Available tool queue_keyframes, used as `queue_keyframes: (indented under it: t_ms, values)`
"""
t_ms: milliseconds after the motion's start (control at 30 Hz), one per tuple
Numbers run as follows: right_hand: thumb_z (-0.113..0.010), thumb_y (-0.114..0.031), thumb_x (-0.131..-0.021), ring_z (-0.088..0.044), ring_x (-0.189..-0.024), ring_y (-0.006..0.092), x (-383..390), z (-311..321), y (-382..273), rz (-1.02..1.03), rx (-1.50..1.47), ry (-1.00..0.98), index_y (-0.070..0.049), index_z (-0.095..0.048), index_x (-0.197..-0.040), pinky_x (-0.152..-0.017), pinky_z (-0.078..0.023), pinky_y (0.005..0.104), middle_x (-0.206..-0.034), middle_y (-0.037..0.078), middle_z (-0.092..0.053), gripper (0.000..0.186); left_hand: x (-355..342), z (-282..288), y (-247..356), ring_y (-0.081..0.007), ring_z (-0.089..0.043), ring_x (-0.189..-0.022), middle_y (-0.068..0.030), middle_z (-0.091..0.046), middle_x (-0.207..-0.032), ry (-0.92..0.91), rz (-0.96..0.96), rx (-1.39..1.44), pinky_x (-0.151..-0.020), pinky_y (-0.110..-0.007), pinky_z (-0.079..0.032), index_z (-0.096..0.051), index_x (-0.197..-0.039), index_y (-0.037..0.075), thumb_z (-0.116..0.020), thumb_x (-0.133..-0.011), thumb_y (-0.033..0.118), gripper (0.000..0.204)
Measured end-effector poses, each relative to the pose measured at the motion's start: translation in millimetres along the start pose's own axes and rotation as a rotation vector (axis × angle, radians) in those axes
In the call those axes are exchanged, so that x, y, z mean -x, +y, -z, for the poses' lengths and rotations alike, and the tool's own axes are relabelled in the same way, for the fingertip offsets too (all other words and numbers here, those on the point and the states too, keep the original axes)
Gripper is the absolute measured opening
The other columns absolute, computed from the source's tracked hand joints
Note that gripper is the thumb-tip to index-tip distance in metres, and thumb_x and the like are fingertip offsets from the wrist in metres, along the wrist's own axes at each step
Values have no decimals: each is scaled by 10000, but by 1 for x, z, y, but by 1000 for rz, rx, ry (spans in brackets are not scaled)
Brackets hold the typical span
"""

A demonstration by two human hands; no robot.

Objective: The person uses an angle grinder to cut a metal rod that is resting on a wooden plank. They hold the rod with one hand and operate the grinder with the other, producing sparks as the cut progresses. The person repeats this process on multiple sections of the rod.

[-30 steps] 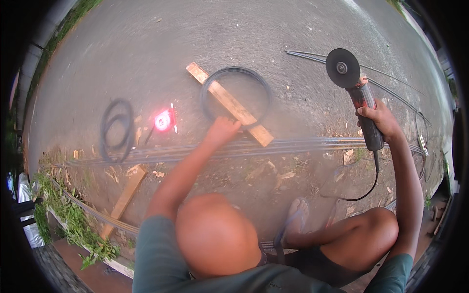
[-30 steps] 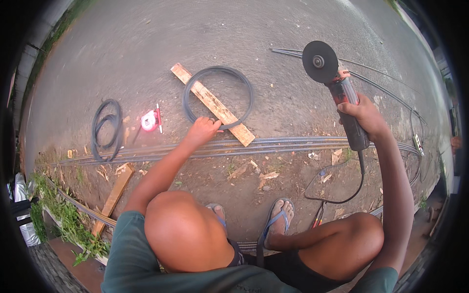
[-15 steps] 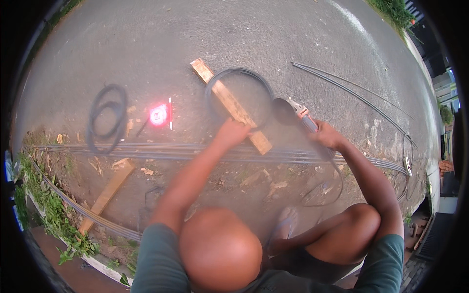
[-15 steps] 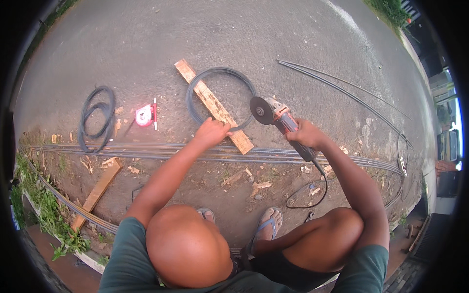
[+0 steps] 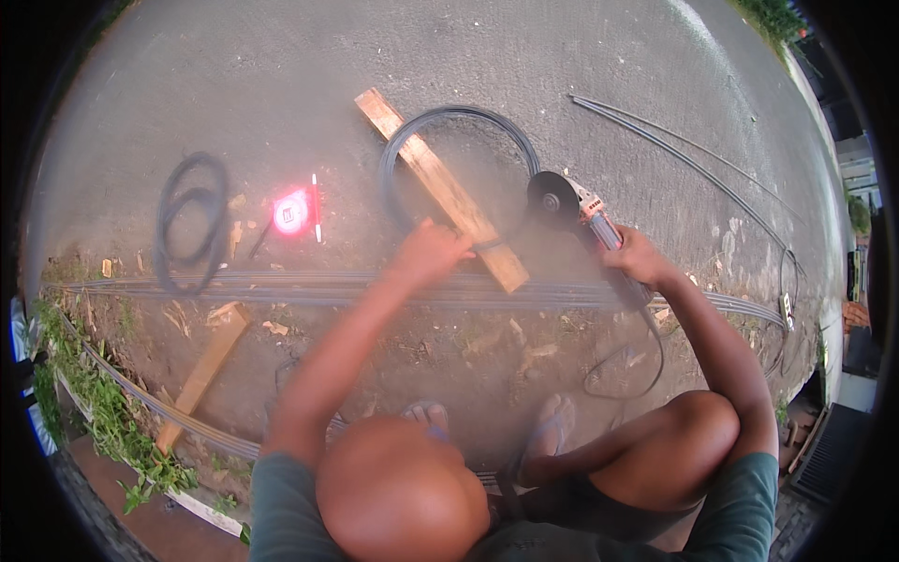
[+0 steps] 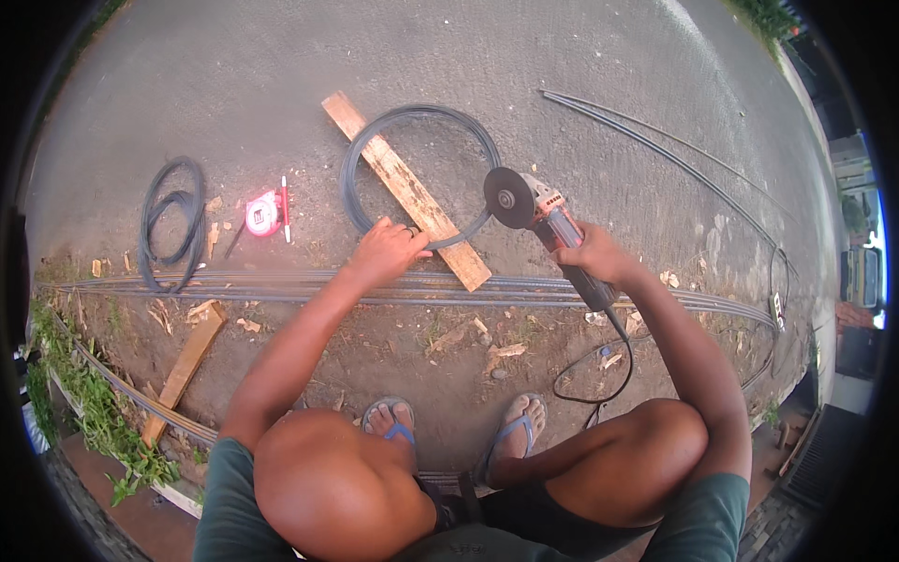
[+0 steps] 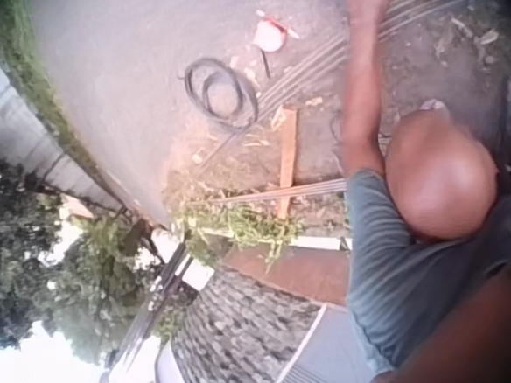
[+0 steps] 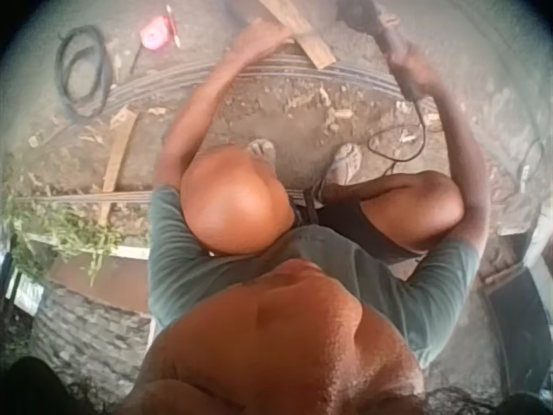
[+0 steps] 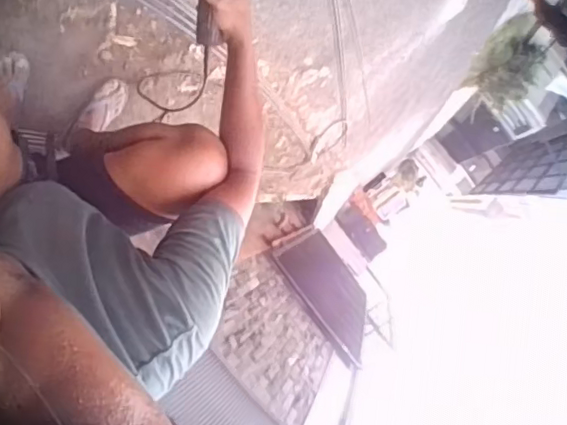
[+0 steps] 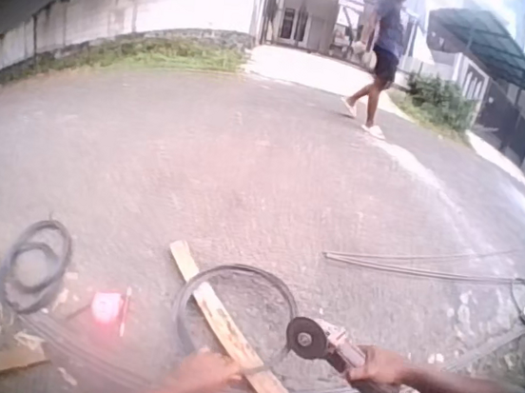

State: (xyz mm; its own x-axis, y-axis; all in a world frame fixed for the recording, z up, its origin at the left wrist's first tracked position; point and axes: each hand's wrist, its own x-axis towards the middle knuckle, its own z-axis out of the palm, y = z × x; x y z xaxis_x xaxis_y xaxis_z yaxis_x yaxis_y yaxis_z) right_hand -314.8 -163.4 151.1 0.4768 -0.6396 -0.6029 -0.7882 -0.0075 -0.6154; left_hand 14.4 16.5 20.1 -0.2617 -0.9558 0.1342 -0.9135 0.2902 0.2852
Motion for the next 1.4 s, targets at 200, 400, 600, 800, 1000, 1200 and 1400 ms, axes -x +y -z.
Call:
queue_keyframes:
  t_ms: [200, 400, 600, 800, 1000, 1200, 1400]
  values:
    - [-772, -316, -782, -663, -800, 170, 14, 13, -14, 59, -124, -38, 33, -607, -1148, -746, -541, 338, -911, 100, -678, 533, 12, -4, -2, -311, -681, -768, -108, -670, -734, -129, 43, 23, -752, -438, -466, -565, -945, 93, -528, -1048, 393, 319]
    - [-789, -374, -727, -696, -915, 274, 11, 10, -19, -32, 218, 9, 33, -664, -1170, -870, -525, 388, -1004, 174, -720, 614, -14, 5, 8, -382, -710, -760, -162, -710, -753, -342, 167, 124, -714, -515, -533, -625, -1012, 71, -440, -1077, 440, 418]
    - [-797, -351, -733, -697, -925, 291, -9, -3, -1, 45, 225, -16, 18, -680, -1163, -867, -525, 391, -1011, 181, -726, 579, -20, 14, 15, -384, -718, -787, -175, -725, -778, -316, 213, 138, -732, -509, -545, -719, -933, 59, -427, -1077, 462, 518]
    - [-788, -336, -716, -698, -950, 305, -20, -5, -14, 26, 320, -43, 33, -671, -1179, -885, -527, 398, -1018, 199, -724, 604, -35, 31, 22, -360, -724, -880, -166, -750, -872, -462, 261, 129, -791, -486, -551, -767, -931, 67, -415, -1081, 464, 552]
    - [-776, -337, -715, -694, -949, 308, -29, -8, -5, 66, 318, 6, 26, -675, -1158, -880, -528, 401, -1015, 204, -722, 582, -38, 35, 24, -353, -725, -899, -144, -758, -904, -502, 273, 115, -815, -485, -553, -772, -948, 76, -390, -1089, 472, 568]
    - [-781, -356, -702, -694, -961, 316, -24, -9, -20, 39, 303, -57, 23, -669, -1193, -890, -527, 404, -1037, 205, -722, 630, -36, 32, 20, -349, -725, -926, -141, -759, -922, -508, 280, 110, -831, -481, -553, -773, -953, 79, -373, -1089, 493, 592]
    - [-783, -362, -699, -693, -964, 317, -29, -10, -13, 49, 308, -43, 18, -669, -1193, -893, -527, 407, -1041, 205, -721, 634, -35, 31, 20, -353, -726, -919, -149, -757, -911, -517, 278, 126, -831, -484, -555, -772, -950, 74, -373, -1088, 497, 597]
